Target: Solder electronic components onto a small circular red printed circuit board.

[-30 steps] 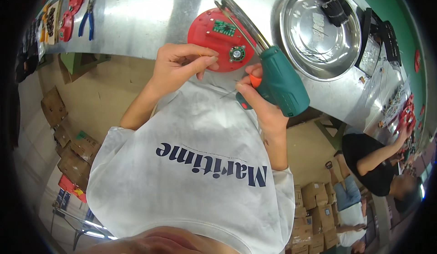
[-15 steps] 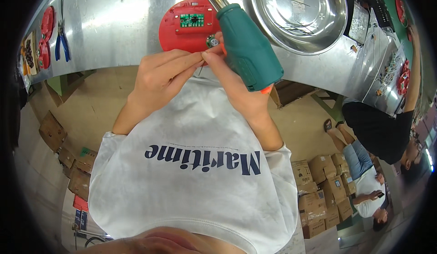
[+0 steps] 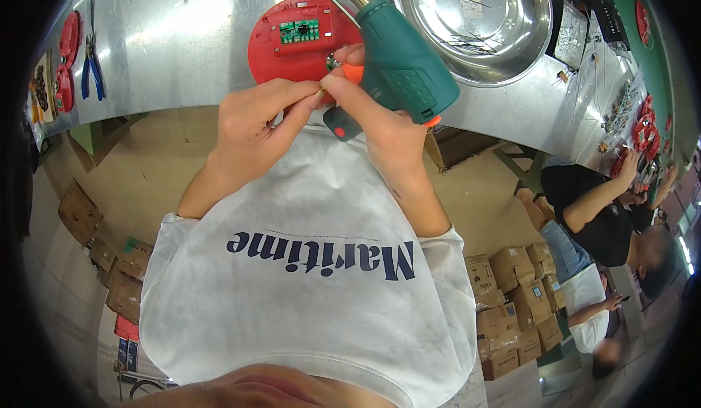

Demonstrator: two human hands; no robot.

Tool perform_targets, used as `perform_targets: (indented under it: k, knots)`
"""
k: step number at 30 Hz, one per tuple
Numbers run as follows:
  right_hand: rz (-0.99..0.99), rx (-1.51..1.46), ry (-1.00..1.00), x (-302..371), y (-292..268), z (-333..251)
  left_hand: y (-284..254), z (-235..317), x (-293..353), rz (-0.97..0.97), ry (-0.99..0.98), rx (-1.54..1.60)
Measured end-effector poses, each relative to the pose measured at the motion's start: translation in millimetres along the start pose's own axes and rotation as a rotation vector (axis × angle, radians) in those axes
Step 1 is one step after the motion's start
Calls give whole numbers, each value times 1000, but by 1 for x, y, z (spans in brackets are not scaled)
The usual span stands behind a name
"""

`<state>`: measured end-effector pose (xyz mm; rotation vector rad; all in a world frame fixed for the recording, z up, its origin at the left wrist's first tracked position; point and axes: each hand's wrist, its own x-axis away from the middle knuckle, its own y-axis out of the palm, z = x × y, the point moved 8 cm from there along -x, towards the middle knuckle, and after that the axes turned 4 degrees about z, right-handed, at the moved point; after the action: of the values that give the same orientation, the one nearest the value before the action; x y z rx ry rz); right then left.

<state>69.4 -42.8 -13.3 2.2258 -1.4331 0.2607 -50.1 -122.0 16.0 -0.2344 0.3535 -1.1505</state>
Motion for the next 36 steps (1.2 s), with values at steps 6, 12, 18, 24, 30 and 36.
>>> perform_targets:
  k: [6,12,18,24,30,36]
  knots:
    - [26,-112,67,-2,-3,5,1,7,-8,-27,-6,-12]
    - [-10,-224,197,-1,5,3,0,14,-9,39,-39,-43]
    - [33,-264,59,-3,-2,7,6,-1,-3,-81,-239,-30]
    - [-12,-185,-141,-10,7,7,-7,-2,-1,98,-326,-98]
    - [-9,-87,28,2,2,17,-6,16,0,113,-78,-146]
    - [-30,-176,69,3,0,10,-5,5,4,113,-255,-36]
